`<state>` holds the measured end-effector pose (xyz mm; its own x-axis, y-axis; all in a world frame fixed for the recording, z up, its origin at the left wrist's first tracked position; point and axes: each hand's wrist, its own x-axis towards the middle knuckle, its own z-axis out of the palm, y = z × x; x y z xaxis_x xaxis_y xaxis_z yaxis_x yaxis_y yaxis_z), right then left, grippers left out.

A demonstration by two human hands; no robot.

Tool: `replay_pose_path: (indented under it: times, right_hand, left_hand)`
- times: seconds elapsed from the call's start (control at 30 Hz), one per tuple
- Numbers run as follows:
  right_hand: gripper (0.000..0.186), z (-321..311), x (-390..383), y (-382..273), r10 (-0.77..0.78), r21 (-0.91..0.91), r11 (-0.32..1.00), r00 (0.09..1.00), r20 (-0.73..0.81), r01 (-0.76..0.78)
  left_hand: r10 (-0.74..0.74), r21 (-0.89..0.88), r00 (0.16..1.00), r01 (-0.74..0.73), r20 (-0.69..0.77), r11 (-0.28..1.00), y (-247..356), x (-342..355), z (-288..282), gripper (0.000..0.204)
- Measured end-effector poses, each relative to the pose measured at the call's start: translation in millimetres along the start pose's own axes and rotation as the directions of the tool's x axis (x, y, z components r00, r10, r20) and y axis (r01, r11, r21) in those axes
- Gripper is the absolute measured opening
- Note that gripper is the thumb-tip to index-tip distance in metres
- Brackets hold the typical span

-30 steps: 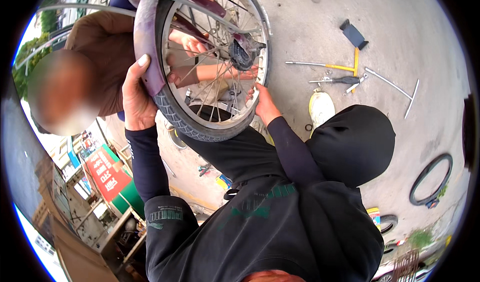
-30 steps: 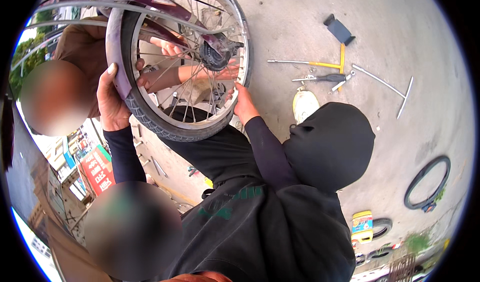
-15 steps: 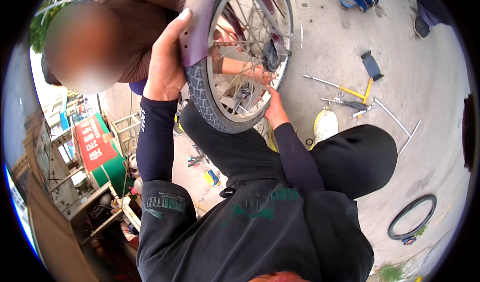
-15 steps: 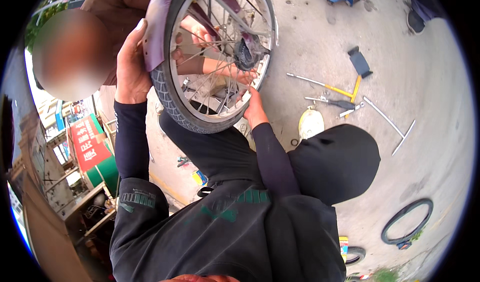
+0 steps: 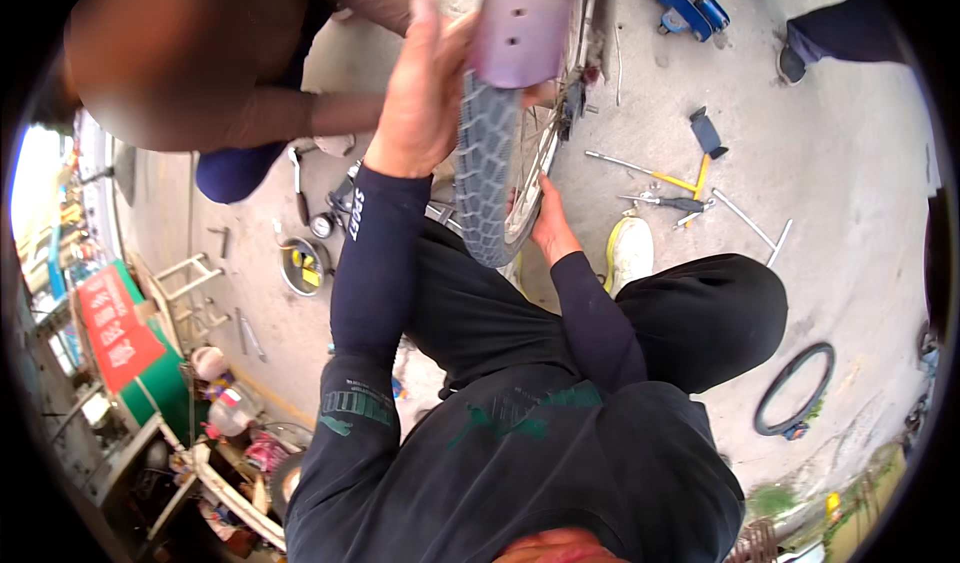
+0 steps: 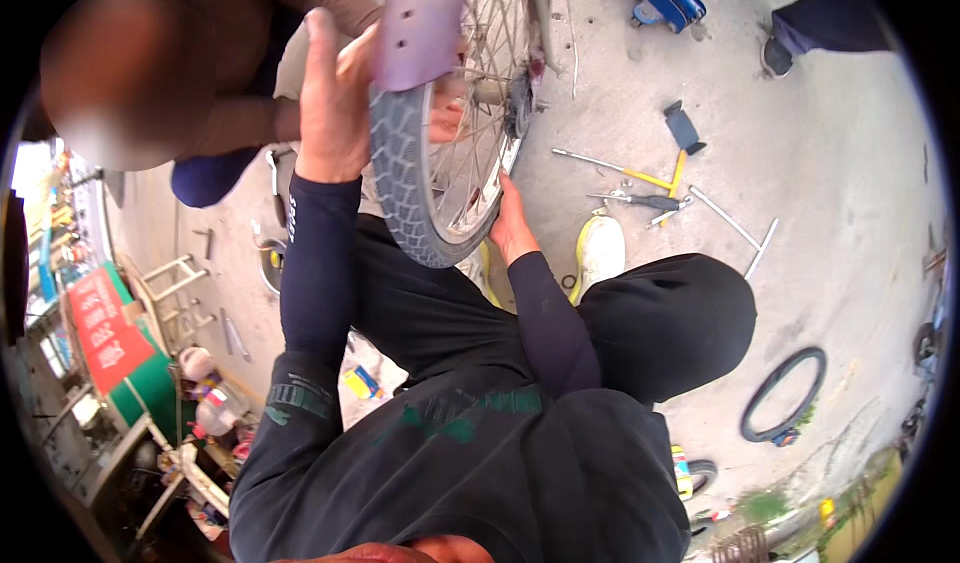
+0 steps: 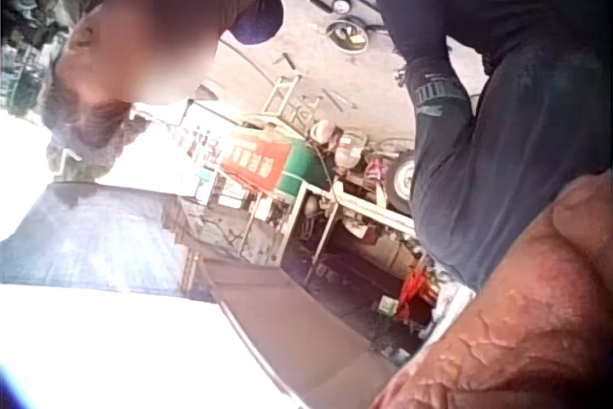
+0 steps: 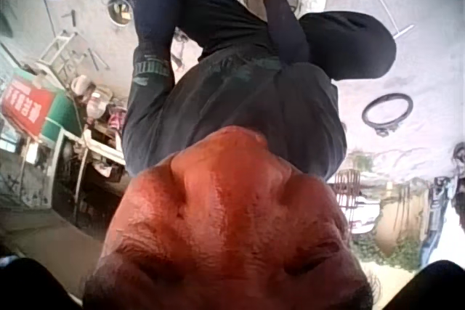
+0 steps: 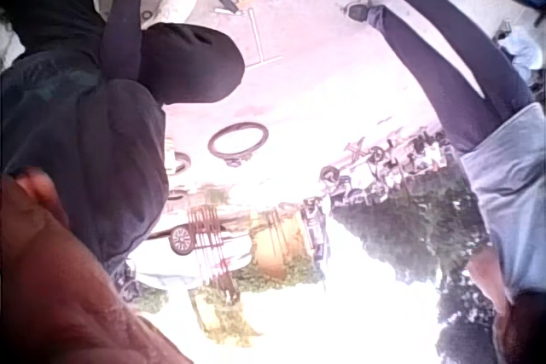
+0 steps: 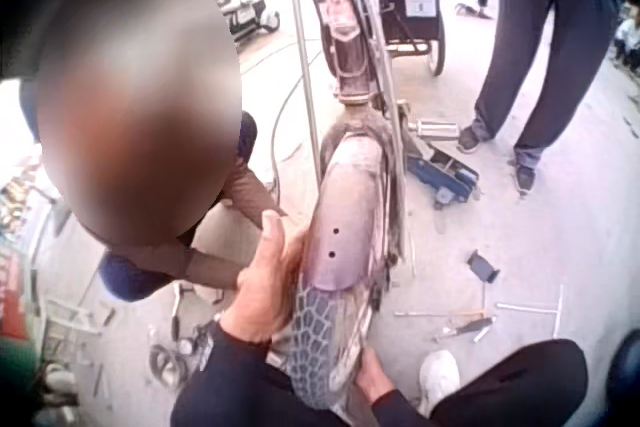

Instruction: The person is sitting on the ground repairing a bicycle wheel. They use a screwdriver to adjust the hub and brake components while another person holds the wheel steady. The person also uses a wrench to tighten nuts on the axle.

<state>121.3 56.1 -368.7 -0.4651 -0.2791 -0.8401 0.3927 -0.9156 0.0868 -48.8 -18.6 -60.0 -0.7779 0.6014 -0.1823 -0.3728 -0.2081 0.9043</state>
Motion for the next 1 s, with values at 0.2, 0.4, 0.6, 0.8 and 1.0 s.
replay_pose_path:
  times: [0.2, 0.4, 0.6, 0.8, 1.0]
  right_hand:
    - [0.064, -24, -24, -4, -0.177, -0.324, 0.928, 0.983, 0.05, 0.184]
    - [0.065, -51, -47, -15, -0.25, -0.445, 0.873, 0.967, -0.052, 0.201]
    - [0.066, -54, -60, -15, -0.3, -0.468, 0.855, 0.949, -0.093, 0.225]
    - [0.068, -48, -53, -4, -0.316, -0.441, 0.863, 0.944, -0.094, 0.245]
    - [0.07, -37, -42, -8, -0.365, -0.429, 0.855, 0.926, -0.098, 0.292]
  left_hand:
    - [0.23, 0.071, 0.955, -0.221, -0.189, 0.973, -34, 33, 16, 0.09]
    - [0.144, 0.024, 0.972, -0.142, -0.186, 0.99, -30, 19, 35, 0.119]
    - [0.159, 0.176, 0.966, -0.124, -0.203, 0.977, -22, 19, 39, 0.119]
    - [0.135, 0.176, 0.965, -0.096, -0.226, 0.98, -20, 19, 41, 0.117]
    - [0.203, 0.098, 0.97, -0.191, -0.132, 0.977, -30, 27, 36, 0.109]
